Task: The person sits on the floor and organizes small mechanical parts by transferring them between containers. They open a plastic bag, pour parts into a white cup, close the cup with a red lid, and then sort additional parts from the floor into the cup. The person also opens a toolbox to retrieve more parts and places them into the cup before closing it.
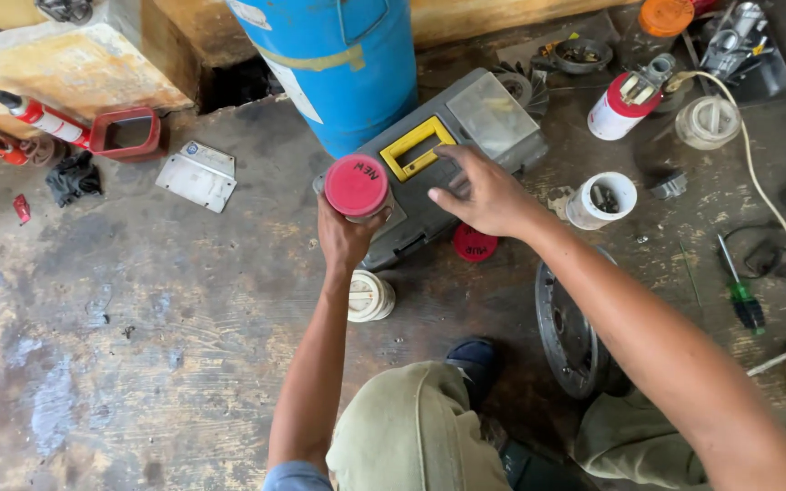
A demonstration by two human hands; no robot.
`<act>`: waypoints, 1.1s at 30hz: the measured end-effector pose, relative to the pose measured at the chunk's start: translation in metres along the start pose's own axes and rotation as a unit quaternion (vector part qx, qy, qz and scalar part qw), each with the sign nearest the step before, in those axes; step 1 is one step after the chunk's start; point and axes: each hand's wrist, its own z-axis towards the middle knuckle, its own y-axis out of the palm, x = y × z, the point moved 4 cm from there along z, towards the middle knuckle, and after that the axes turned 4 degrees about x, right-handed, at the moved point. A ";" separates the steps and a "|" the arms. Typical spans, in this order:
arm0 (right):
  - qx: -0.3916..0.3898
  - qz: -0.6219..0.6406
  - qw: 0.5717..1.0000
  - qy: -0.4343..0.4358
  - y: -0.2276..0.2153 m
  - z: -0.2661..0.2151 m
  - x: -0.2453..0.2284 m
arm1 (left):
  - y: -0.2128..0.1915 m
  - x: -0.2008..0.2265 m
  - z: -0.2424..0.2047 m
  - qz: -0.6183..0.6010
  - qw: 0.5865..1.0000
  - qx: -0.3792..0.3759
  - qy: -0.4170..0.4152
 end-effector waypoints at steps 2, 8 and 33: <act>0.012 -0.024 1.000 -0.014 -0.013 -0.003 0.010 | -0.005 0.018 -0.001 -0.012 1.000 0.000 0.022; 0.019 -0.191 0.981 -0.014 -0.093 -0.047 0.038 | -0.011 -0.066 0.002 0.270 0.952 -0.134 -0.057; 0.086 -0.318 0.914 0.237 -0.312 -0.261 0.024 | 0.118 0.358 -0.138 0.392 0.642 -0.376 0.542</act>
